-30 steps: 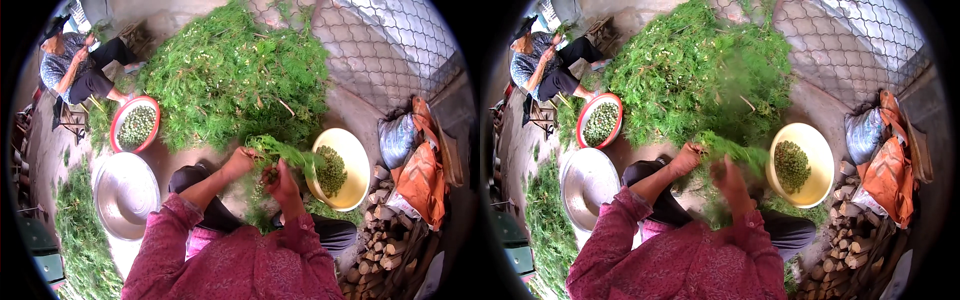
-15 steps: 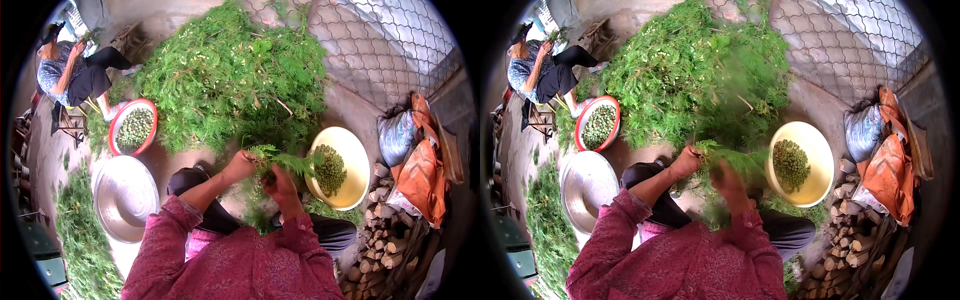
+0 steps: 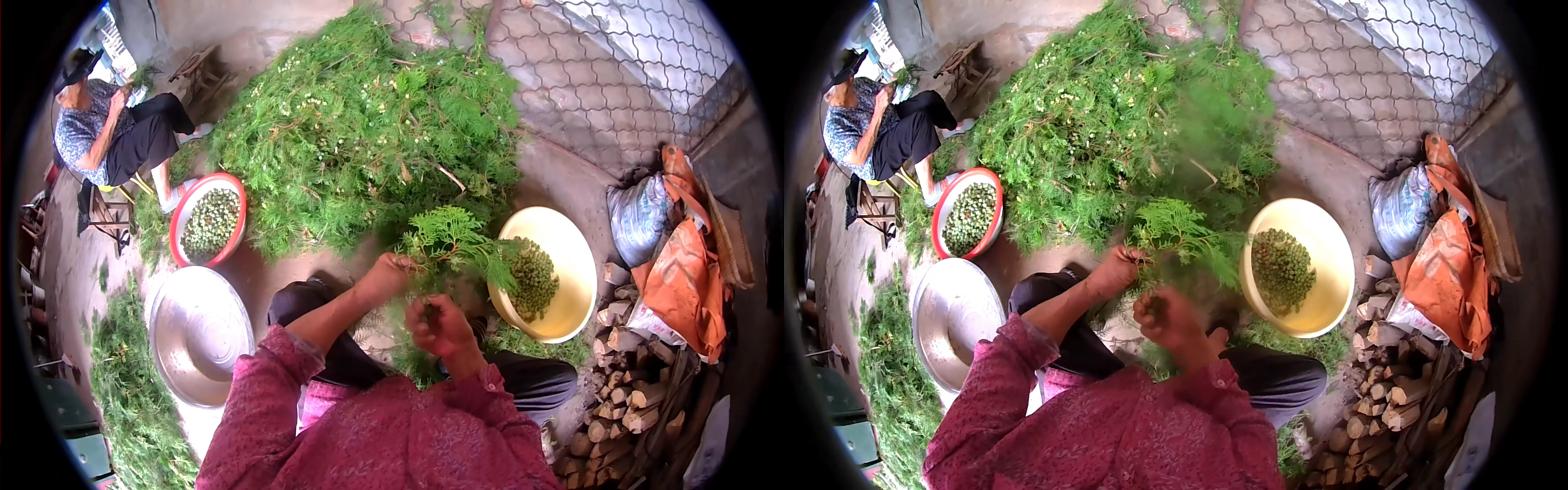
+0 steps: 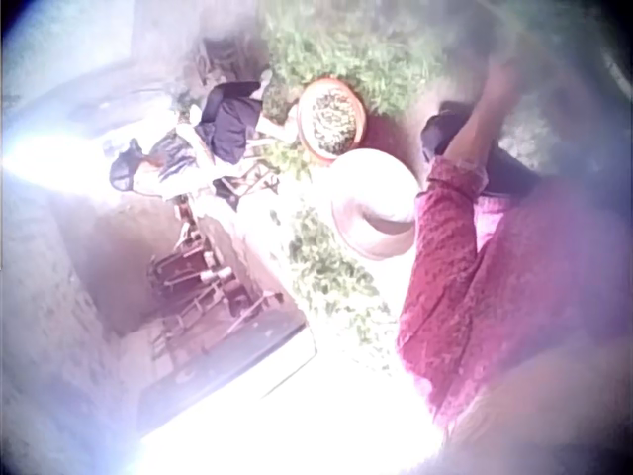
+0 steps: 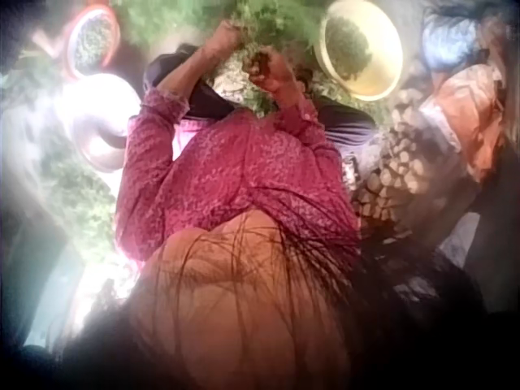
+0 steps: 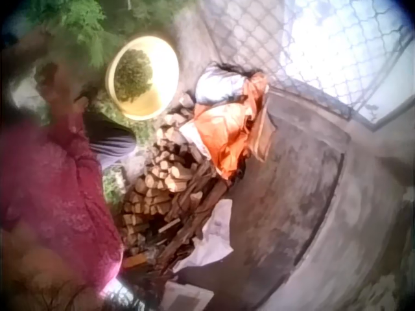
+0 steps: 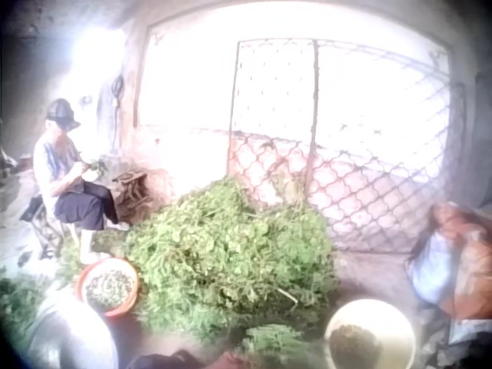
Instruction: The person picks up a branch from a pile of greenery, plucks small green berries from it by hand, and drops them into a yellow bowl.
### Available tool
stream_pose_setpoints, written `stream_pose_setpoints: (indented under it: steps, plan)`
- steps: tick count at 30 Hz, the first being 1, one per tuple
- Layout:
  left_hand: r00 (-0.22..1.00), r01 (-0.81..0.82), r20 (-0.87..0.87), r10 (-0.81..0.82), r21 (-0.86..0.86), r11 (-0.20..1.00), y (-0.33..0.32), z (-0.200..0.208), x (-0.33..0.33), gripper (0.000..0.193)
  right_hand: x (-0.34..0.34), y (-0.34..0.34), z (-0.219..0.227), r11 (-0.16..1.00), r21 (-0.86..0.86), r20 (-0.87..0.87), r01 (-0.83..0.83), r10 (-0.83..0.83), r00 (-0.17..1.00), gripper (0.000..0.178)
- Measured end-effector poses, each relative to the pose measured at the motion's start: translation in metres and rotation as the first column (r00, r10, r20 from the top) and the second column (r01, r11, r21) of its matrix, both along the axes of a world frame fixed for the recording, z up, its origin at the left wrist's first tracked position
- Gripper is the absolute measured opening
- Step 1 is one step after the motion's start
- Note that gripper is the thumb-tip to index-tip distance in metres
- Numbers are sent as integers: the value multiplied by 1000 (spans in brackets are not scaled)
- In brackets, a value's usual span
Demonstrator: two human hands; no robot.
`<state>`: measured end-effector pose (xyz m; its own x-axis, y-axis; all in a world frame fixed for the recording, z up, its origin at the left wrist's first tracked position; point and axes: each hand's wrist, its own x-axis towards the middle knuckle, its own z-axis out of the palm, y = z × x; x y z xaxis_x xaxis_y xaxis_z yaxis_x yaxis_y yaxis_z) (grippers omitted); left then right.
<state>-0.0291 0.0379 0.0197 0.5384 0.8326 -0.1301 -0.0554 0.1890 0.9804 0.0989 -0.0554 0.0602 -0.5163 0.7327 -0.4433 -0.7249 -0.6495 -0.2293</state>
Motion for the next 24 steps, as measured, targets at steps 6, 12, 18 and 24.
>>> stream_pose_setpoints:
  steps: [6,12,18,24]
  plan:
    - [990,-99,73,119,-228,969,15,-18,-5,11,2,-19,76,881,464,445,-91,-143,884,22]
    - [956,-128,196,218,-387,913,8,-11,-8,11,91,-4,82,491,871,483,18,-849,-214,16]
    - [979,-126,106,173,-351,928,4,2,-4,11,212,-22,-42,974,92,81,-206,-214,-974,43]
    - [992,-65,81,100,-354,933,0,13,-3,11,81,-2,-22,760,535,839,-368,-528,130,27]
